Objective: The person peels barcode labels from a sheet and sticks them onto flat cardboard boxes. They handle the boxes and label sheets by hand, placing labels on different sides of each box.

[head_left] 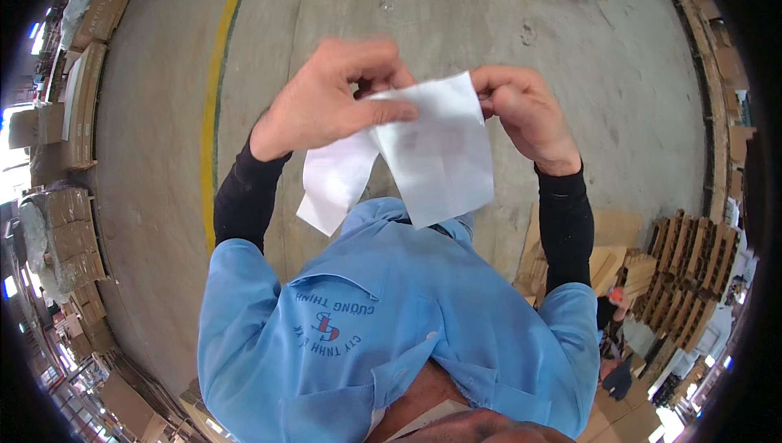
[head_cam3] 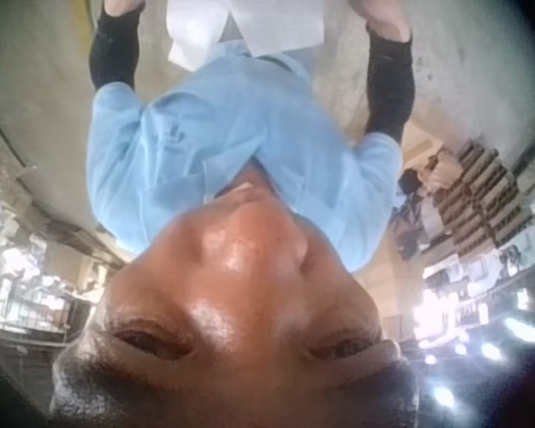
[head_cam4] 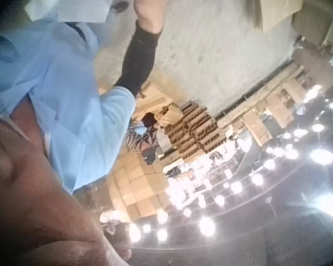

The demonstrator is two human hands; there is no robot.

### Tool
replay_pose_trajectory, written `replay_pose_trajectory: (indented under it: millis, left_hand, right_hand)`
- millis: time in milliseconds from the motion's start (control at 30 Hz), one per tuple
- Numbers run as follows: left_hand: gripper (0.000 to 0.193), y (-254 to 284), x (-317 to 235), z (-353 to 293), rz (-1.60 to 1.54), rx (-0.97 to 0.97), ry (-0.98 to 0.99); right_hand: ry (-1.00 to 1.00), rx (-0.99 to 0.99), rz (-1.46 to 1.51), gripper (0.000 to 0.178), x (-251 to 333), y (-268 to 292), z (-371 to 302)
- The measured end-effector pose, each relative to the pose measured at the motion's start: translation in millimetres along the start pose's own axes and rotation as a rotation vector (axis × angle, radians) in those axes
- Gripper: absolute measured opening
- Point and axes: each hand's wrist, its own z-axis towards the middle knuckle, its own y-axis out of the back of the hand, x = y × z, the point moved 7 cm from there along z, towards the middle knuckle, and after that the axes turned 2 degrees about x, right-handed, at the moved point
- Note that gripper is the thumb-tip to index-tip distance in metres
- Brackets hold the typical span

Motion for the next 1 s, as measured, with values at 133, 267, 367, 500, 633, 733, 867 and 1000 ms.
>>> replay_pose_trajectory:
  millis: [133,267,367,500,633,733,867,1000]
  left_hand:
    - [0.018,1.1,2.6,87.5,0.033,0.021,-0.049]
    - [0.016,22.0,15.6,159.0,0.14,-0.301,-0.211]
    - [0.02,35.7,50.3,208.0,0.212,-0.609,-0.197]
    - [0.029,19.1,143.8,268.4,-0.444,-0.448,0.225]
    - [0.025,8.0,218.2,336.4,-0.717,-0.224,0.467]
    - [0.024,27.0,248.7,392.5,-0.78,-0.284,0.462]
    - [0.023,67.8,256.0,446.9,-0.669,-0.271,0.418]
    - [0.021,115.0,260.9,501.7,-0.668,-0.327,0.392]
  right_hand:
    - [-0.177,0.053,-0.065,0.028,21.9,79.5,46.4]
    - [-0.262,0.092,0.026,0.023,31.4,143.1,93.5]
    - [-0.255,-0.08,0.073,0.02,19.4,192.9,118.2]
    - [-0.416,-0.226,0.277,0.016,-29.8,255.5,163.1]
    - [-0.606,-0.228,0.451,0.014,-75.2,304.2,215.8]
    - [-0.711,-0.283,0.552,0.016,-85.0,344.7,258.4]
    - [-0.652,-0.29,0.57,0.019,-62.2,387.2,309.7]
    - [-0.533,-0.359,0.564,0.019,-43.5,426.1,366.4]
